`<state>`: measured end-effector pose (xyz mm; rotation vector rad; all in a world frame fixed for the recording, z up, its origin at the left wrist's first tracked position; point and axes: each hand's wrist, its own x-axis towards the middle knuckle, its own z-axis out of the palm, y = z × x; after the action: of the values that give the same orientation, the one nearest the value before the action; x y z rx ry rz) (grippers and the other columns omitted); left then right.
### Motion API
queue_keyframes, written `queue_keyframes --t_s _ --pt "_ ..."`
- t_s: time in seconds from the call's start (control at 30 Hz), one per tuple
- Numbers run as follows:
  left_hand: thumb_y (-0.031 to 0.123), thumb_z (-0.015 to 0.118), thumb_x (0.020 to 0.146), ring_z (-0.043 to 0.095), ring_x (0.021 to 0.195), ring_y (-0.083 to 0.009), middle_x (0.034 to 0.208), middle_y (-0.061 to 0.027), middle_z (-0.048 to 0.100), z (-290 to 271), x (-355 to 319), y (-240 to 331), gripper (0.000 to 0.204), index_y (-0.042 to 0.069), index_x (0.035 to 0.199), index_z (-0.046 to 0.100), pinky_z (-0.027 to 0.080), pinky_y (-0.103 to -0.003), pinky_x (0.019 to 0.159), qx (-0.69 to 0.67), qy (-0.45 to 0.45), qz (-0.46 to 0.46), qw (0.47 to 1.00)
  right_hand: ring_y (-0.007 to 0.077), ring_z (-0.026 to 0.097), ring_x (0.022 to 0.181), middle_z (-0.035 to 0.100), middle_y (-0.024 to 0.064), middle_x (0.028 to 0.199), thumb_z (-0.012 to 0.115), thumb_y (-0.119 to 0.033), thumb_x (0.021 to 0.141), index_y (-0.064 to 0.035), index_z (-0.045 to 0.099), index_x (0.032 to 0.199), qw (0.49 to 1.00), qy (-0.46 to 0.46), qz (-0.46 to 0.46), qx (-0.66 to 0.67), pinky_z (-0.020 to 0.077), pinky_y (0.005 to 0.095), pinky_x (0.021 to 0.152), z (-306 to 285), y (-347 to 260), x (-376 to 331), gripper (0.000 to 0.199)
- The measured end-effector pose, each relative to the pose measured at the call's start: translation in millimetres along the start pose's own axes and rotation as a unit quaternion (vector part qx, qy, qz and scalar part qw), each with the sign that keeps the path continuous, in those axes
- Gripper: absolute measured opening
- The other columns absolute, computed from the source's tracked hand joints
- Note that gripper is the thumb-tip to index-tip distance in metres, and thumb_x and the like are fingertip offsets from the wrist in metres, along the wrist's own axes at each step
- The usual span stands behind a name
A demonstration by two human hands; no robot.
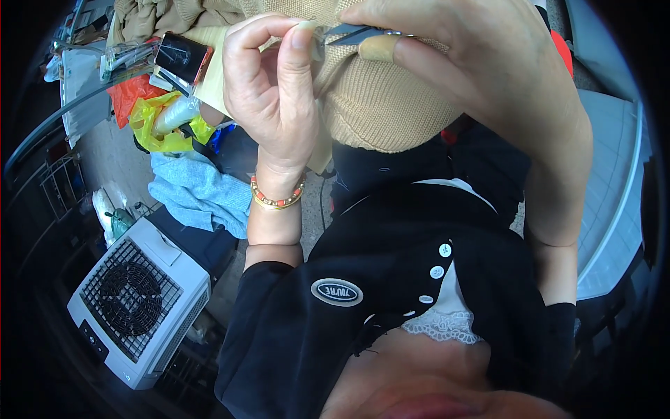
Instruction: The person takes a knit garment from the table and trims loose threads around the buttons using thread snips by hand.
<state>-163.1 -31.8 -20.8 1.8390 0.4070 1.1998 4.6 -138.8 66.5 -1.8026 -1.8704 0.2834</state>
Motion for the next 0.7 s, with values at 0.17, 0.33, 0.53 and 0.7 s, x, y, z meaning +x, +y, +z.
queue_keyframes --t_s 0.17,0.33,0.53,0.7 --pt "0.003 0.062 0.091 0.055 0.08 -0.0073 0.1 -0.0063 0.055 0.0 1.0 -2.0 0.012 -0.001 0.101 0.056 0.048 -0.019 0.068 0.023 -0.006 0.033 0.999 0.0275 0.062 0.073 0.058 0.007 0.079 0.063 -0.011 0.076 -0.0066 0.063 0.086 0.998 0.056 -0.032 0.002 0.0489 0.0362 0.064 4.9 1.7 -0.5 0.011" --pt "0.002 0.063 0.091 0.056 0.079 -0.007 0.099 -0.0065 0.055 -1.0 1.1 -1.7 0.011 -0.001 0.1 0.057 0.048 -0.019 0.067 0.053 -0.018 0.039 0.998 0.0273 0.062 0.071 0.058 0.0083 0.078 0.063 -0.011 0.073 -0.0075 0.061 0.083 0.987 -0.034 -0.062 -0.147 0.0484 0.0344 0.066 0.6 -0.8 0.9 0.011" --pt "0.003 0.061 0.092 0.057 0.077 -0.0077 0.102 -0.0073 0.055 -3.2 -2.1 1.1 0.012 -0.002 0.101 0.055 0.048 -0.019 0.067 0.049 -0.018 0.02 0.998 0.0243 0.061 0.07 0.058 0.0073 0.08 0.062 -0.012 0.075 -0.0069 0.061 0.083 0.991 0.051 -0.055 -0.112 0.0481 0.0341 0.064 9.5 0.7 -1.8 0.009" --pt "0.005 0.057 0.094 0.066 0.096 -0.0191 0.116 -0.0118 0.052 -5.1 -5.6 3.7 0.016 -0.004 0.107 0.053 0.054 -0.026 0.079 -0.095 -0.036 -0.067 0.993 0.0219 0.06 0.069 0.054 0.0036 0.077 0.062 -0.011 0.077 -0.0098 0.064 0.088 1.0 0.002 -0.028 -0.003 0.0469 0.033 0.06 0.6 3.8 -6.0 0.012"
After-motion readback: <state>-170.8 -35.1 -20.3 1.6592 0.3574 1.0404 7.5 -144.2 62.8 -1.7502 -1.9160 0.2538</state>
